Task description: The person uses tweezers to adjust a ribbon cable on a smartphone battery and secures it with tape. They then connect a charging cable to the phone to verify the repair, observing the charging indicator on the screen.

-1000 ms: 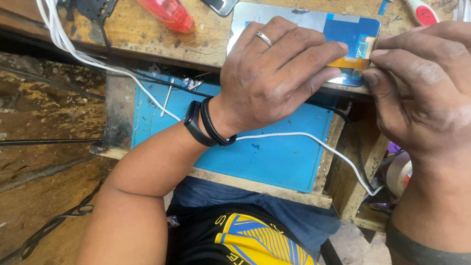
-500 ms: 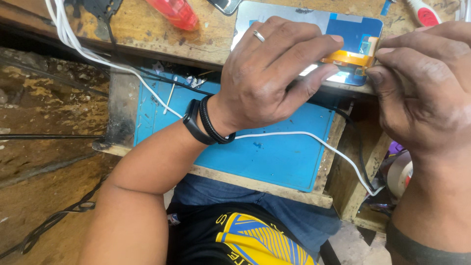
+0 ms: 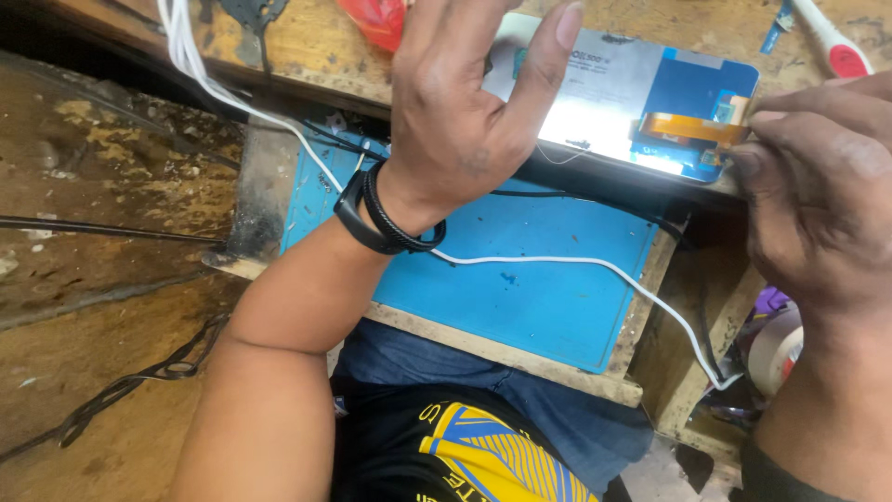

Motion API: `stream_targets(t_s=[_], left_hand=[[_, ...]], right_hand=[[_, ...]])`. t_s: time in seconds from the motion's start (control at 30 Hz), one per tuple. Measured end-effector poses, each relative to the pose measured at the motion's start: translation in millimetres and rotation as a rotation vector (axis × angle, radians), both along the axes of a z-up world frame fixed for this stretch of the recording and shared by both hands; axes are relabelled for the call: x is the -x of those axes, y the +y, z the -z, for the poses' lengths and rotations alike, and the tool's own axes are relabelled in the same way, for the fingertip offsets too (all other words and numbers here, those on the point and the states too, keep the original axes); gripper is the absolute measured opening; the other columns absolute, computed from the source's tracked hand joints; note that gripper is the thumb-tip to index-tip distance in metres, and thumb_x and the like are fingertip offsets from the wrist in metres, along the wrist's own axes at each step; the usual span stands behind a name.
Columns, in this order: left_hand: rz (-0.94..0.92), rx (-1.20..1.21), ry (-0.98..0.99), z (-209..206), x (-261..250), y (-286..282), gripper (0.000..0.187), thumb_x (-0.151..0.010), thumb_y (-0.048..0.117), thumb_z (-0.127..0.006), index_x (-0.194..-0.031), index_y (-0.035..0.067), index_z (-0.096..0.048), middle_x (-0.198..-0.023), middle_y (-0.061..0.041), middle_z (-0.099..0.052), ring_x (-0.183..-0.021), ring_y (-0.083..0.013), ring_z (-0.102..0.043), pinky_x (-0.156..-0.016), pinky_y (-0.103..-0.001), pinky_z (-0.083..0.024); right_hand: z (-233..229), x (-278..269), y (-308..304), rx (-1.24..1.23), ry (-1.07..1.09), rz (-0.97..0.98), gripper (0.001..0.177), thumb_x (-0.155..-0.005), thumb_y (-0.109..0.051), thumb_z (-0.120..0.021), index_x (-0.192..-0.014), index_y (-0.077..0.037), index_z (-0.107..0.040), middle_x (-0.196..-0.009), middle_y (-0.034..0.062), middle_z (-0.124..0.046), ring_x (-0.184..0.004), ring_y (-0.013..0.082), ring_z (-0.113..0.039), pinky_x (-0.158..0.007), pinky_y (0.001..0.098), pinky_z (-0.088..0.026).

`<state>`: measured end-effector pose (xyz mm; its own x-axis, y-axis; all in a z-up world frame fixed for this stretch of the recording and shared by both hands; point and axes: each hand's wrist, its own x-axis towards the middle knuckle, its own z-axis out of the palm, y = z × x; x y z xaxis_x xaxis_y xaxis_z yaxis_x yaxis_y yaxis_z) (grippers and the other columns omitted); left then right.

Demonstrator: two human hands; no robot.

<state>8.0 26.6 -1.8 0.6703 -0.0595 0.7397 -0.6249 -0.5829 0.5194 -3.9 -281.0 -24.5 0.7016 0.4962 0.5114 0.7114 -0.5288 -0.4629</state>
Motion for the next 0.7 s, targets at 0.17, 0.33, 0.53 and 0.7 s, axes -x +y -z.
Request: stream_targets(t_s=[0.17, 0.33, 0.53, 0.7], left_hand=[[-0.038, -0.007, -0.026, 5, -6, 4, 0.016, -0.112, 0.018, -0.068, -0.124, 0.008, -0.065, -0.113, -0.007, -0.068, -0.102, -0.0249, -0.063, -0.089, -0.036, -0.049], [-0.122, -0.064, -0.040, 10, -9, 7, 0.018, -0.110, 0.017, -0.068, -0.123, 0.007, -0.063, -0.115, -0.010, -0.063, -0.103, -0.0272, -0.059, -0.091, -0.038, -0.046], [-0.307, -0.264, -0.050, 21, -11, 3, 0.037, -0.111, 0.024, -0.069, -0.131, 0.000, -0.049, -0.121, -0.022, -0.048, -0.110, -0.0370, -0.049, -0.098, -0.045, -0.042], [-0.352, -0.314, 0.015, 25, -12, 3, 0.030, -0.110, 0.021, -0.067, -0.124, 0.000, -0.051, -0.113, -0.022, -0.050, -0.105, -0.0398, -0.051, -0.093, -0.050, -0.041]], right_hand=[[-8, -2, 6, 0.013, -0.053, -0.015, 0.023, -0.108, 0.014, -0.072, -0.121, 0.004, -0.056, -0.121, 0.0203, -0.063, -0.109, 0.0320, -0.060, -0.096, 0.0372, -0.052], [-16, -1, 11, 0.047, -0.073, 0.002, 0.023, -0.109, 0.013, -0.073, -0.122, 0.003, -0.057, -0.123, 0.0191, -0.065, -0.111, 0.0311, -0.061, -0.097, 0.0367, -0.052], [-21, -1, 12, 0.078, -0.108, -0.010, 0.025, -0.106, 0.014, -0.074, -0.120, 0.003, -0.057, -0.121, 0.0191, -0.065, -0.110, 0.0314, -0.061, -0.095, 0.0368, -0.053], [-20, -1, 12, 0.071, -0.096, -0.005, 0.024, -0.110, 0.013, -0.075, -0.122, 0.002, -0.058, -0.124, 0.0181, -0.066, -0.112, 0.0304, -0.062, -0.097, 0.0358, -0.052]])
